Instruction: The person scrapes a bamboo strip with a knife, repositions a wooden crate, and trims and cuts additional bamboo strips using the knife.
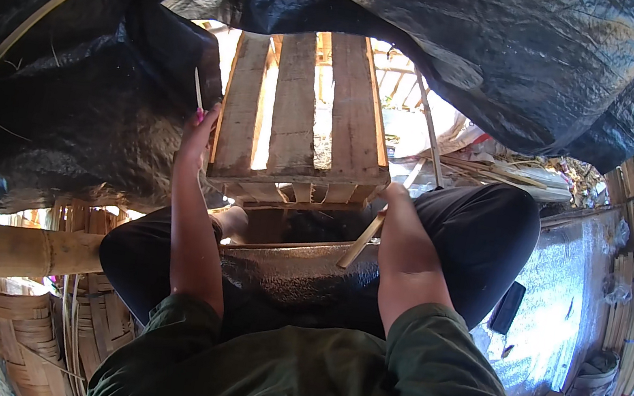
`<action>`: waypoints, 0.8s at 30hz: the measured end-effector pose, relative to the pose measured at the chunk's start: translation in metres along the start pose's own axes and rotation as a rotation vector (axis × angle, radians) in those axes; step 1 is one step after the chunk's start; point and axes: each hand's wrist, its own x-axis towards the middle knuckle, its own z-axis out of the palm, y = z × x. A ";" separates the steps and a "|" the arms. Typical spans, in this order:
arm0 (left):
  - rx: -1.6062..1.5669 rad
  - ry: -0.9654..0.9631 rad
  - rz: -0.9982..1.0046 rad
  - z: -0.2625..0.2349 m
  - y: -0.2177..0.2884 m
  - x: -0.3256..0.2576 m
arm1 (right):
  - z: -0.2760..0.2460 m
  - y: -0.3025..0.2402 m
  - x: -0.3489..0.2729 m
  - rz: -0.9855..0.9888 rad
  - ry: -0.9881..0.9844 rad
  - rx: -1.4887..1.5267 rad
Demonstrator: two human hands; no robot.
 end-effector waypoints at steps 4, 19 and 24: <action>0.006 0.042 0.093 0.010 0.037 -0.017 | -0.003 0.020 0.006 -0.179 -0.279 -0.420; -0.071 -0.045 0.305 -0.005 0.116 -0.082 | -0.042 0.019 0.020 -0.574 -0.097 -0.209; -0.017 0.042 0.320 -0.050 0.116 -0.110 | 0.024 -0.024 -0.052 -0.269 -0.249 0.288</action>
